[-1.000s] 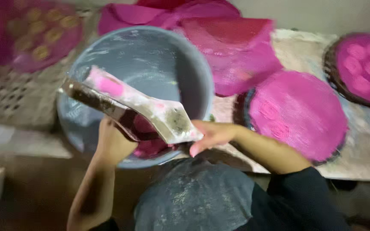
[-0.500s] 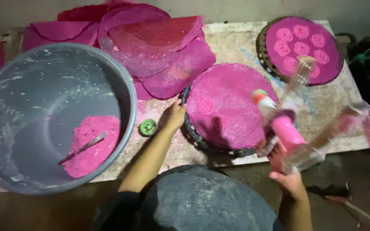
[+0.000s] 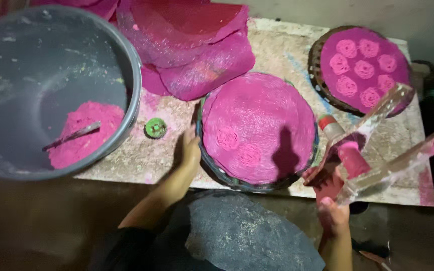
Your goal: The person sits at a low table and uses a wooden hand-held extruder press to pipe pink dough into rosette shapes onto round trays. They repeatedly scoop dough from a large basin into the press, squeeze rosettes onto the trays, and set filled trays aside.
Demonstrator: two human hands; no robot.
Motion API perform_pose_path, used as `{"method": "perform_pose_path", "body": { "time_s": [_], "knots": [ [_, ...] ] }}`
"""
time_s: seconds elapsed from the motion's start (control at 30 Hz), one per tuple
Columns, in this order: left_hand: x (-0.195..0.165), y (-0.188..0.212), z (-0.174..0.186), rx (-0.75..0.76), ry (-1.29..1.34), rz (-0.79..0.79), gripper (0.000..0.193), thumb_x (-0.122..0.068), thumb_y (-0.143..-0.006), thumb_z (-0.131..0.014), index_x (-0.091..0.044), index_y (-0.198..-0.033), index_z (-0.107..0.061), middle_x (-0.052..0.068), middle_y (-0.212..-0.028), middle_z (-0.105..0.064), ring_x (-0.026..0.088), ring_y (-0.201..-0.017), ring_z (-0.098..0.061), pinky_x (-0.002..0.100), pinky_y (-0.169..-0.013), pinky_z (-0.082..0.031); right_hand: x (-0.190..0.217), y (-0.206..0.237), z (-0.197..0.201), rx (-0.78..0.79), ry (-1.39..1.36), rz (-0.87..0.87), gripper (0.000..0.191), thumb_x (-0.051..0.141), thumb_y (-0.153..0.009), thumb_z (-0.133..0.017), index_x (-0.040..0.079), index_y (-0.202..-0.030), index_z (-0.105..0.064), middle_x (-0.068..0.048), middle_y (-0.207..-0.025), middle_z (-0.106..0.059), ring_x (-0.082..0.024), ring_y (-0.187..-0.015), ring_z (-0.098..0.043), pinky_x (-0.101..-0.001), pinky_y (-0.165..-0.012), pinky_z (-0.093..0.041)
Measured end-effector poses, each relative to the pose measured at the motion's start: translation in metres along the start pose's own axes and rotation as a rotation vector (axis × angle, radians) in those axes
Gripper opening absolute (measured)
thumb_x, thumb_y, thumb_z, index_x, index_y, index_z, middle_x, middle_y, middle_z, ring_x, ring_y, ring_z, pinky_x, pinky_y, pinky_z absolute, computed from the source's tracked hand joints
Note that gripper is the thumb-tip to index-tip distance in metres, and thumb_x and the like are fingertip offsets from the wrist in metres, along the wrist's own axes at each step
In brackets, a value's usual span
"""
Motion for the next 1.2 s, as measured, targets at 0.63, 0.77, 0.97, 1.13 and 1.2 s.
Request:
{"method": "perform_pose_path", "body": {
  "time_s": [0.63,0.77,0.97,1.13,1.2],
  "knots": [
    [-0.141,-0.051,-0.04,1.067,0.985,0.348,0.073,-0.053,-0.098,-0.065,-0.014,-0.156,-0.045,0.018,-0.158,-0.049,0.027,-0.134,-0.054,0.042,-0.123,-0.033,0.003,-0.088,-0.104,0.672,-0.009,-0.931,0.109,0.083,-0.085,-0.047,-0.003,-0.151,-0.04,-0.024,-0.131,-0.066,-0.035,-0.117,-0.067,-0.0455,-0.103,-0.052],
    [-0.168,-0.048,-0.066,1.159,1.038,0.283,0.069,-0.036,-0.089,-0.07,-0.02,-0.153,-0.05,0.009,-0.14,-0.058,0.023,-0.135,-0.055,0.041,-0.128,-0.036,0.019,-0.095,-0.101,0.641,0.017,-1.113,0.108,0.081,-0.087,-0.044,-0.005,-0.152,-0.04,-0.026,-0.137,-0.064,-0.036,-0.125,-0.063,-0.0455,-0.113,-0.045],
    [-0.144,-0.076,-0.082,1.145,1.057,0.241,0.043,-0.012,-0.083,-0.06,-0.014,-0.126,-0.059,0.006,-0.123,-0.06,0.024,-0.128,-0.056,0.046,-0.129,-0.035,0.042,-0.129,-0.068,0.646,0.249,-1.216,0.096,0.073,-0.093,-0.036,-0.004,-0.151,-0.046,-0.023,-0.143,-0.059,-0.031,-0.132,-0.063,-0.0441,-0.113,-0.043],
    [-0.107,-0.094,-0.089,1.007,1.217,0.36,0.041,-0.016,-0.078,-0.061,-0.012,-0.118,-0.054,0.006,-0.116,-0.06,0.026,-0.129,-0.058,0.054,-0.123,-0.04,0.035,-0.142,-0.07,0.415,0.351,-1.235,0.09,0.068,-0.091,-0.036,0.005,-0.155,-0.042,-0.018,-0.148,-0.057,-0.028,-0.129,-0.056,-0.0448,-0.107,-0.044],
    [-0.092,-0.102,-0.093,1.008,1.343,0.292,0.036,-0.021,-0.088,-0.062,-0.012,-0.122,-0.054,0.003,-0.109,-0.062,0.023,-0.116,-0.06,0.049,-0.124,-0.044,0.026,-0.147,-0.072,0.478,0.528,-1.113,0.091,0.07,-0.096,-0.033,0.003,-0.157,-0.039,-0.015,-0.15,-0.051,-0.024,-0.131,-0.05,-0.0424,-0.109,-0.039]
  ]
}}
Point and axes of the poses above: each hand's wrist, its own y-axis away from the middle knuckle, its own z-axis out of the back of the hand, x = y × z, the point moved 1 cm from there along -y, towards the middle knuckle
